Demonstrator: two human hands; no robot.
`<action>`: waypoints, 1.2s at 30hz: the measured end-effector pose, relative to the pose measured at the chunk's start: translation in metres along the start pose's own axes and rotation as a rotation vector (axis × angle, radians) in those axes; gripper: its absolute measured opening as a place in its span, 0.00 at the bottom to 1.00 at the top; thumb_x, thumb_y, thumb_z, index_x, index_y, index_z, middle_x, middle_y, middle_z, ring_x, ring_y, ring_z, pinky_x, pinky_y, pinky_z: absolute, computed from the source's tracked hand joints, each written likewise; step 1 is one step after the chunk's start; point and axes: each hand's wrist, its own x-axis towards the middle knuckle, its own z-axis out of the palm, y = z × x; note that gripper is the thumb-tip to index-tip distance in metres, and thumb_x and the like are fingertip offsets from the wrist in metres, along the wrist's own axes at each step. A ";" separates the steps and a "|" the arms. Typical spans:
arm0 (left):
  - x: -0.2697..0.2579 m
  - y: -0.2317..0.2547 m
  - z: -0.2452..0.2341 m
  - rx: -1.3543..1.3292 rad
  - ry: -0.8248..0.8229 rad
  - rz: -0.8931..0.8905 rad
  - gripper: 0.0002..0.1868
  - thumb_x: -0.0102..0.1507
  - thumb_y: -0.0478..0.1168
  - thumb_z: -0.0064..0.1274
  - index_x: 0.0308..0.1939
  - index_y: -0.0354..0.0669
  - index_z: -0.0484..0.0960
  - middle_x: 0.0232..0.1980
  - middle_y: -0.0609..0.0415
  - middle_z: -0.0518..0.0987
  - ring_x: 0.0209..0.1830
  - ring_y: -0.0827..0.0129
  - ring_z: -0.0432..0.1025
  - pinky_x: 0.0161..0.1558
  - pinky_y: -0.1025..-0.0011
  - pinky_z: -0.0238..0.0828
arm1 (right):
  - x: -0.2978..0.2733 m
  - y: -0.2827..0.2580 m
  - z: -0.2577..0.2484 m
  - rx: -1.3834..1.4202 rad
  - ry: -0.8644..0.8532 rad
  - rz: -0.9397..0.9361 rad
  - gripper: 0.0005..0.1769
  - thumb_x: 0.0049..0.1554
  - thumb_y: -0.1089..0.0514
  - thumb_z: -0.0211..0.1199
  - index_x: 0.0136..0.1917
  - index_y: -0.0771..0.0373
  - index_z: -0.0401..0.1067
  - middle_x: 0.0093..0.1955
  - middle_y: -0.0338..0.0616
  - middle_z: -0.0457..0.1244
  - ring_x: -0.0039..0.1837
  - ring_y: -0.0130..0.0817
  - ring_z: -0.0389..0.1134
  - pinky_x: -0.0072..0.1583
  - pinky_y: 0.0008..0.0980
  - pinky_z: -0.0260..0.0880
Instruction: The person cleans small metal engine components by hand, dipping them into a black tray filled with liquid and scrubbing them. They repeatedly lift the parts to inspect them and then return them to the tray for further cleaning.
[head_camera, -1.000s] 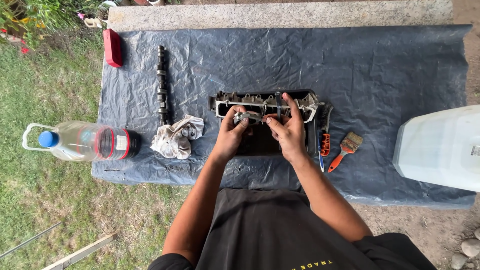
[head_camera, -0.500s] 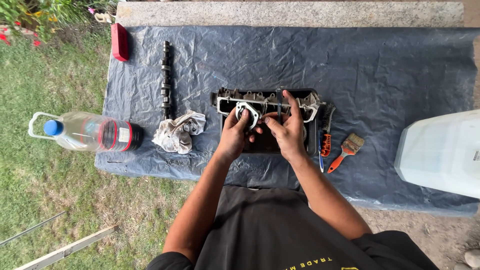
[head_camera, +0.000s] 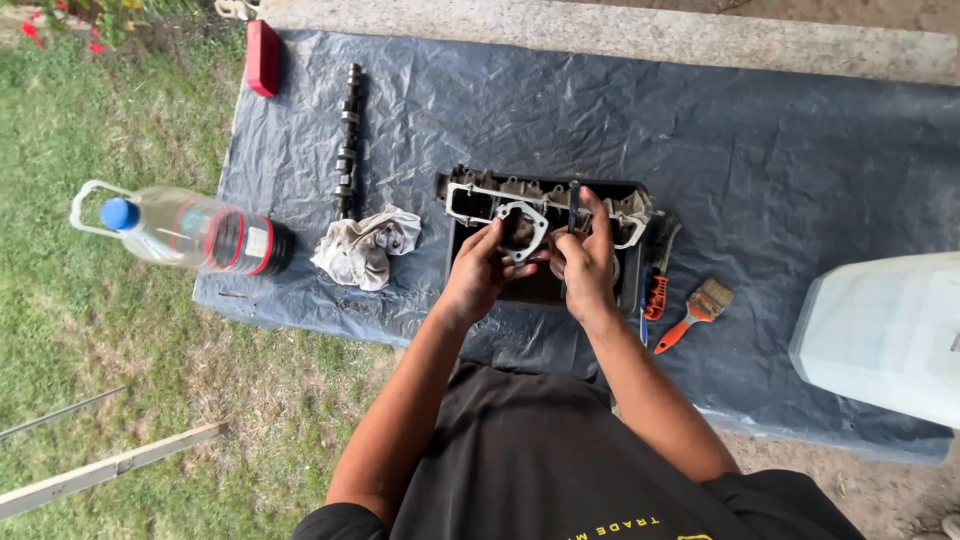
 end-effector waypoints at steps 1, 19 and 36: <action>0.015 -0.014 -0.020 0.000 0.003 0.001 0.19 0.70 0.47 0.53 0.52 0.30 0.77 0.39 0.41 0.80 0.31 0.55 0.81 0.37 0.54 0.87 | 0.000 0.001 0.002 0.001 -0.002 0.002 0.39 0.57 0.71 0.50 0.80 0.54 0.51 0.39 0.55 0.62 0.26 0.24 0.54 0.27 0.23 0.49; 0.017 -0.023 -0.056 0.508 -0.108 0.331 0.34 0.57 0.37 0.71 0.67 0.40 0.76 0.56 0.43 0.75 0.50 0.57 0.78 0.55 0.54 0.79 | -0.003 0.000 0.011 -0.100 -0.066 -0.016 0.45 0.58 0.65 0.67 0.82 0.55 0.49 0.44 0.61 0.67 0.28 0.34 0.64 0.26 0.24 0.51; 0.021 0.018 -0.051 0.840 -0.206 0.735 0.30 0.55 0.25 0.64 0.60 0.45 0.80 0.61 0.50 0.67 0.59 0.57 0.71 0.63 0.53 0.72 | 0.007 0.009 0.016 0.065 0.006 -0.001 0.37 0.56 0.66 0.63 0.76 0.58 0.57 0.38 0.54 0.59 0.29 0.38 0.62 0.26 0.28 0.51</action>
